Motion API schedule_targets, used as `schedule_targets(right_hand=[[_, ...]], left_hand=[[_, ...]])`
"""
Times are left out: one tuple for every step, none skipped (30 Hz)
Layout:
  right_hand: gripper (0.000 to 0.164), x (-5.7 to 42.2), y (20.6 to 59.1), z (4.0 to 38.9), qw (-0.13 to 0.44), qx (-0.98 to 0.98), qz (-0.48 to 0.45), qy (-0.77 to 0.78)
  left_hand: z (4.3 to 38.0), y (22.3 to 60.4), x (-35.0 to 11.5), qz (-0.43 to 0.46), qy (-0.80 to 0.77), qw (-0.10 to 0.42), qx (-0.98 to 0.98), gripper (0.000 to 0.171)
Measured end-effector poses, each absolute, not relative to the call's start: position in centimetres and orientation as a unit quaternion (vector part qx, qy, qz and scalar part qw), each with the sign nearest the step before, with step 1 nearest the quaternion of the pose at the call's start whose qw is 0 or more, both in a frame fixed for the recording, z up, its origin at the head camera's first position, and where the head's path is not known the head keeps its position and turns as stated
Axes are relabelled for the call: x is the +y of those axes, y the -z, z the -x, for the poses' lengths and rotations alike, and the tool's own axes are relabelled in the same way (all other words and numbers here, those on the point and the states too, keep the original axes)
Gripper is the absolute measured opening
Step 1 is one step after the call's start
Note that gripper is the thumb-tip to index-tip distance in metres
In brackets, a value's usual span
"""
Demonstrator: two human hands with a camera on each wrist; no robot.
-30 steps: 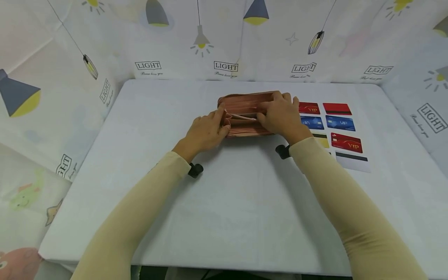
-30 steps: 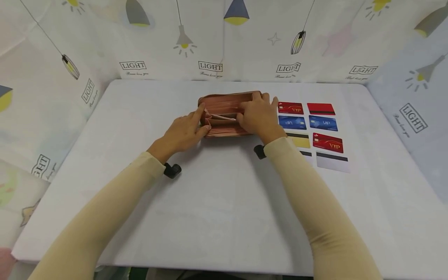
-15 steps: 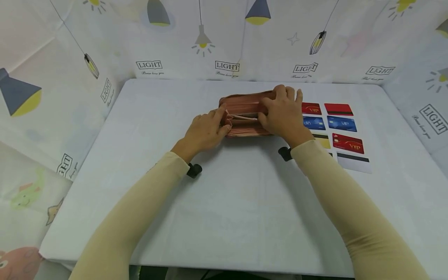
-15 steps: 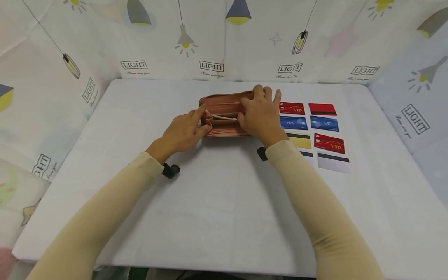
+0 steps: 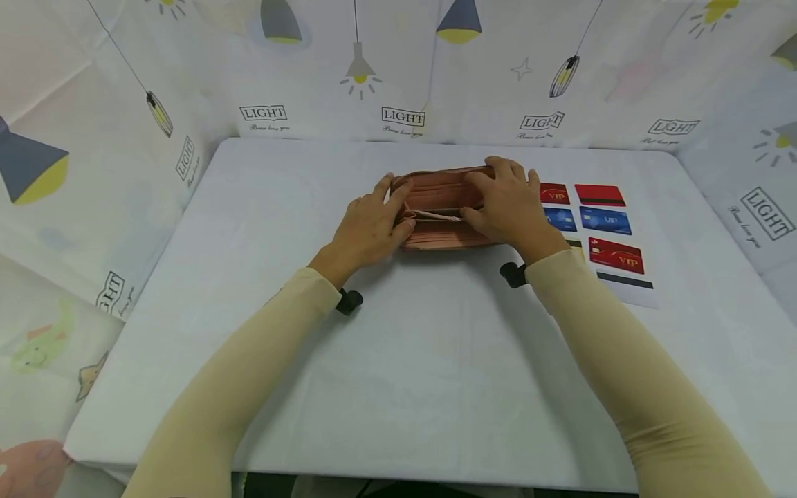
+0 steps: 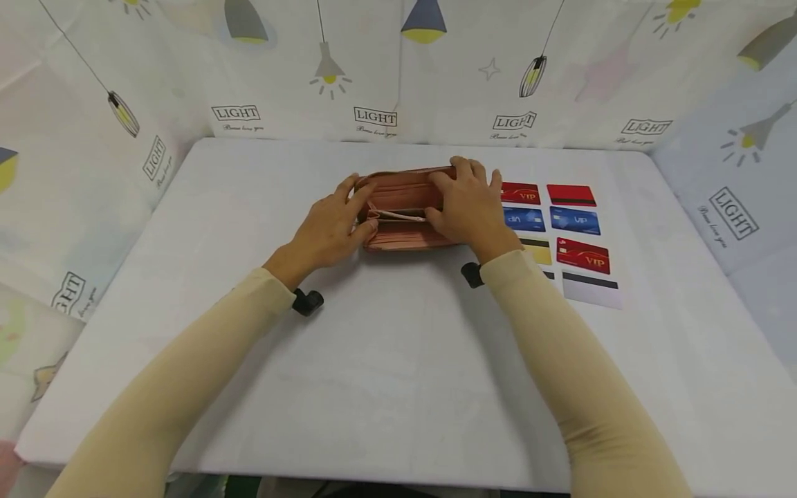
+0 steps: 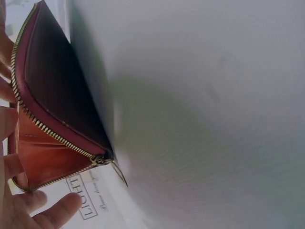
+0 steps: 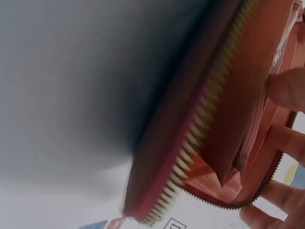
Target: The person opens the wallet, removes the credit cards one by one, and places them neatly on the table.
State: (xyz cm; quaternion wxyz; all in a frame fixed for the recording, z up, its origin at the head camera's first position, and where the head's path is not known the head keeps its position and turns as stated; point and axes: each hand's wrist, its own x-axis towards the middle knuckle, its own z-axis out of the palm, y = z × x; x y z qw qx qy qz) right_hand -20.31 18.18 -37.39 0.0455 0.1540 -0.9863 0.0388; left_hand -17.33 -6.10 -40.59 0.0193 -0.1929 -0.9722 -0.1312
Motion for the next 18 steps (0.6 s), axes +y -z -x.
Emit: schedule_targets(right_hand=[[0.053,18.13,37.36,20.29,0.043,-0.986,-0.153,-0.041],[0.052,18.09,37.33,20.26,0.042,-0.986,-0.153,-0.042],[0.051,18.05,37.29,20.24,0.041,-0.987,-0.152,-0.042],[0.047,18.06,37.24,20.22,0.039,-0.987,-0.152,-0.041],[0.044,18.09,37.17,20.22,0.037,-0.987,-0.153,-0.039],[0.041,18.12,37.09,20.21,0.032,-0.987,-0.154,-0.037],[0.038,18.17,37.03,20.19,0.027,-0.987,-0.155,-0.036],[0.035,18.22,36.98,20.15,0.021,-0.987,-0.156,-0.036],[0.032,18.27,36.92,20.11,0.013,-0.987,-0.157,-0.037],[0.030,18.33,36.89,20.08,0.007,-0.986,-0.160,-0.039],[0.028,18.38,36.88,20.05,0.002,-0.986,-0.163,-0.042],[0.026,18.44,36.91,20.02,-0.001,-0.985,-0.168,-0.046],[0.024,18.48,36.94,19.99,-0.006,-0.984,-0.172,-0.050],[0.023,18.52,36.99,19.95,-0.009,-0.983,-0.177,-0.055],[0.023,18.58,37.07,19.91,-0.012,-0.982,-0.181,-0.058],[0.022,18.65,37.18,19.87,-0.014,-0.981,-0.184,-0.061],[0.022,18.71,37.25,19.79,-0.017,-0.980,-0.186,-0.063],[0.022,18.76,37.29,19.69,-0.019,-0.980,-0.187,-0.065]], left_hand=[[17.28,40.59,-6.10,0.193,0.130,0.021,-0.972,0.064],[17.23,40.59,-6.10,0.193,0.127,0.022,-0.973,0.063],[17.18,40.61,-6.10,0.194,0.126,0.024,-0.973,0.062],[17.14,40.60,-6.07,0.196,0.127,0.027,-0.972,0.061],[17.10,40.59,-6.02,0.199,0.130,0.032,-0.971,0.059],[17.06,40.57,-5.96,0.202,0.132,0.033,-0.970,0.058],[17.01,40.55,-5.89,0.205,0.134,0.035,-0.969,0.056],[16.96,40.55,-5.82,0.209,0.136,0.037,-0.968,0.054],[16.91,40.55,-5.74,0.214,0.139,0.039,-0.966,0.052],[16.85,40.54,-5.67,0.218,0.140,0.041,-0.965,0.051],[16.79,40.54,-5.61,0.220,0.138,0.041,-0.965,0.051],[16.73,40.54,-5.56,0.222,0.137,0.040,-0.965,0.051],[16.69,40.55,-5.52,0.223,0.137,0.041,-0.964,0.051],[16.64,40.57,-5.50,0.223,0.134,0.042,-0.965,0.052],[16.61,40.60,-5.49,0.223,0.131,0.041,-0.965,0.052],[16.59,40.63,-5.48,0.225,0.131,0.041,-0.965,0.052],[16.58,40.66,-5.47,0.227,0.129,0.040,-0.965,0.052],[16.57,40.70,-5.47,0.230,0.130,0.040,-0.964,0.051]])
